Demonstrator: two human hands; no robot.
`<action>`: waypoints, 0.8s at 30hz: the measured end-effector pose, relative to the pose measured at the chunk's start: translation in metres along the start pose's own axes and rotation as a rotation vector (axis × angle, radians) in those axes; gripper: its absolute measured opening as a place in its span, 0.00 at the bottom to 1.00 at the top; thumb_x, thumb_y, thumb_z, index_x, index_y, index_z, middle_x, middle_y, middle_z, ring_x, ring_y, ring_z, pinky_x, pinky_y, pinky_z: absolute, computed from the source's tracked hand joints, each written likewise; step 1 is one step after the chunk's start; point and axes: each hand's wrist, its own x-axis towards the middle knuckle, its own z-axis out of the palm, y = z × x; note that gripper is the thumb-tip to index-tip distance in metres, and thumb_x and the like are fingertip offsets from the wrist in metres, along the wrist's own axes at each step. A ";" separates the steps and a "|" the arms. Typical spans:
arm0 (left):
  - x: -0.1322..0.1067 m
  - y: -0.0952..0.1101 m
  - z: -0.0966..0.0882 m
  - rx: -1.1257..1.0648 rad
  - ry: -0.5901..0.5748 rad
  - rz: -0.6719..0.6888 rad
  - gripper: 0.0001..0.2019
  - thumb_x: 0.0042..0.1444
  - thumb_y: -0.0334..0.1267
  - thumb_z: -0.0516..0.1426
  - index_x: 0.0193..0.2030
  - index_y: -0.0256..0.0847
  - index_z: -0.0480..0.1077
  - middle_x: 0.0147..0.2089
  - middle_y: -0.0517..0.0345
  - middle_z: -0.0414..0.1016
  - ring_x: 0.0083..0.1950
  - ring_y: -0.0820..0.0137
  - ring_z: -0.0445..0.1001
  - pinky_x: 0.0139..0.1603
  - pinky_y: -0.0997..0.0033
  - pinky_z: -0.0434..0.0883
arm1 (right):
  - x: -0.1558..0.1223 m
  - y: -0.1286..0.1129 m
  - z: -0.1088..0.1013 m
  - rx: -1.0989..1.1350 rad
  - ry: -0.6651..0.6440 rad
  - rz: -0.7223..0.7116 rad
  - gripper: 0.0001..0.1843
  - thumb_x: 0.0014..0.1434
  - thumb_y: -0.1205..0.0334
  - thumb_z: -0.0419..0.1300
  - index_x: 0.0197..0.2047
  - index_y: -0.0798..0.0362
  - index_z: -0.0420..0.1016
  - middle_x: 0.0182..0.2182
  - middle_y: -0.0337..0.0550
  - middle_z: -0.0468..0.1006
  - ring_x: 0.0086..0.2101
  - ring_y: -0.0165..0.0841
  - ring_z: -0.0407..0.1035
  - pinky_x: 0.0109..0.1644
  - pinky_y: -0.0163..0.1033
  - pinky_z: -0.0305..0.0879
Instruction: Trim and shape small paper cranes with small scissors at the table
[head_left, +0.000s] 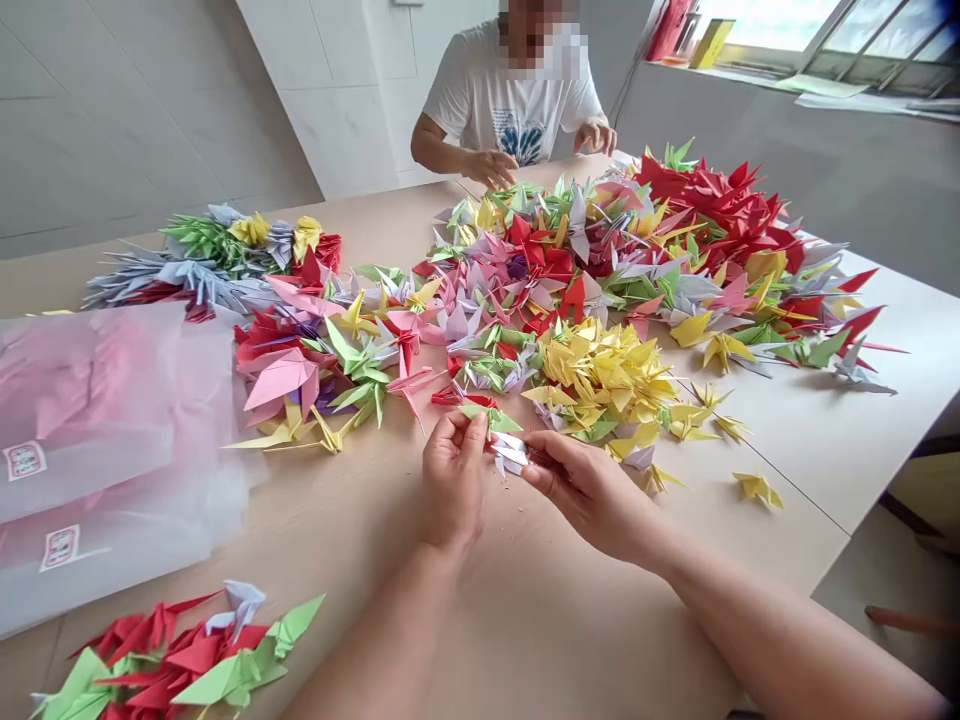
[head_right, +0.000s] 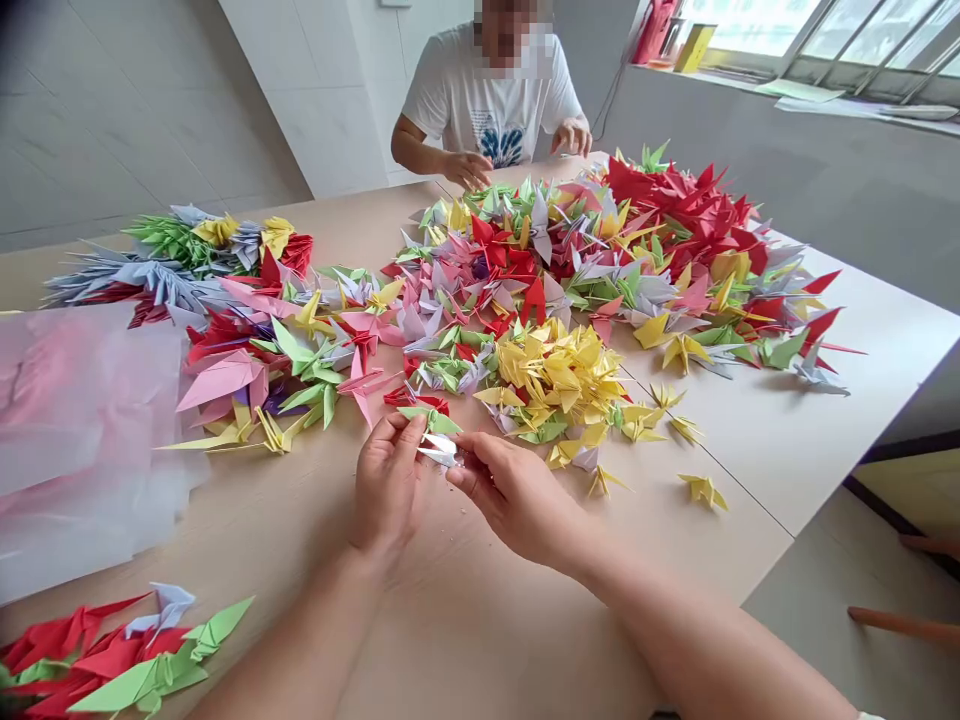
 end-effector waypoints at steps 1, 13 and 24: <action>0.000 0.001 0.000 -0.012 0.002 -0.001 0.06 0.52 0.38 0.58 0.32 0.39 0.65 0.27 0.64 0.68 0.28 0.77 0.69 0.30 0.78 0.68 | 0.000 0.003 0.000 0.000 0.023 -0.009 0.10 0.64 0.57 0.48 0.42 0.54 0.65 0.27 0.39 0.68 0.26 0.28 0.60 0.28 0.32 0.56; 0.003 0.004 0.001 -0.139 -0.130 -0.162 0.09 0.53 0.33 0.58 0.43 0.41 0.68 0.35 0.61 0.73 0.34 0.78 0.74 0.40 0.77 0.72 | 0.008 0.034 -0.003 0.144 0.025 0.027 0.13 0.64 0.55 0.48 0.39 0.54 0.67 0.27 0.39 0.68 0.26 0.28 0.59 0.28 0.31 0.55; 0.003 0.007 0.001 -0.139 -0.182 -0.206 0.07 0.52 0.32 0.58 0.39 0.41 0.68 0.35 0.62 0.73 0.32 0.79 0.73 0.37 0.80 0.71 | 0.008 0.036 -0.006 0.092 0.095 -0.014 0.08 0.63 0.59 0.49 0.39 0.53 0.67 0.27 0.39 0.68 0.26 0.29 0.59 0.30 0.31 0.56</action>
